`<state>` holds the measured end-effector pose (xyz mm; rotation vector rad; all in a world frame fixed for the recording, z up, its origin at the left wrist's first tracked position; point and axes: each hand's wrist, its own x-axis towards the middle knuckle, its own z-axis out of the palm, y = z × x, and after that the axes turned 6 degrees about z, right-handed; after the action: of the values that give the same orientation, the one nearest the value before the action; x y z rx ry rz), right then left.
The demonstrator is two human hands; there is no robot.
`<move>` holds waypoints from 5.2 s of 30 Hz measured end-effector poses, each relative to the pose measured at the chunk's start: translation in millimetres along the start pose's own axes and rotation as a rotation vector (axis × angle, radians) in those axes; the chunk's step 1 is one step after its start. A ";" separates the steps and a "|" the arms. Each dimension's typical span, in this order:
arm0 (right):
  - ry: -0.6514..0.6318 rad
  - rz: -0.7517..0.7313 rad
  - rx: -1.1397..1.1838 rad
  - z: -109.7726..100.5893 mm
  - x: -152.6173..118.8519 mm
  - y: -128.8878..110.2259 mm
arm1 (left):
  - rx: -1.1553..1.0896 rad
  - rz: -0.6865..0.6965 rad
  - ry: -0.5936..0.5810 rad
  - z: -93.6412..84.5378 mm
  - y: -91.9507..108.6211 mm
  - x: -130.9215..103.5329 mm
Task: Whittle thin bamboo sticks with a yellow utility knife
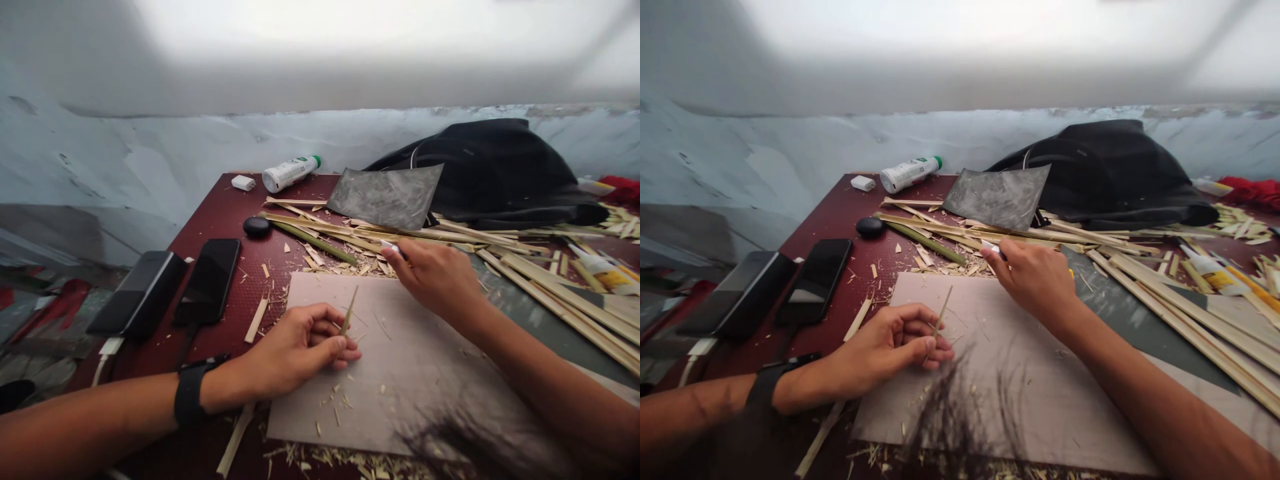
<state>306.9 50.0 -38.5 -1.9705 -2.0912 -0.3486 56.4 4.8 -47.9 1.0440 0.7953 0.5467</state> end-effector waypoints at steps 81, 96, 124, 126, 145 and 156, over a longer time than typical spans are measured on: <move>0.015 -0.694 0.360 1.6 -24.3 -28.3 | -0.079 0.116 -0.150 -11.1 7.3 3.6; 0.040 -0.733 0.399 3.3 -22.0 -25.7 | -0.109 0.147 -0.160 -12.0 4.0 5.5; 0.125 -0.486 0.283 2.6 -20.8 -18.5 | -0.064 0.113 -0.150 -14.7 7.7 5.7; 0.097 -0.537 0.337 2.4 -19.9 -16.4 | -0.066 0.117 -0.152 -14.5 7.1 5.8; 0.044 -0.627 0.396 -0.1 -26.4 -33.7 | -0.047 0.137 -0.155 -14.8 7.7 6.2; 0.041 -0.588 0.348 3.8 -24.9 -30.6 | -0.096 0.109 -0.120 -15.1 8.6 7.4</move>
<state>277.7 26.1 -50.6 -1.1285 -2.4676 -0.1093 48.7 22.0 -46.6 1.0252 0.6036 0.6039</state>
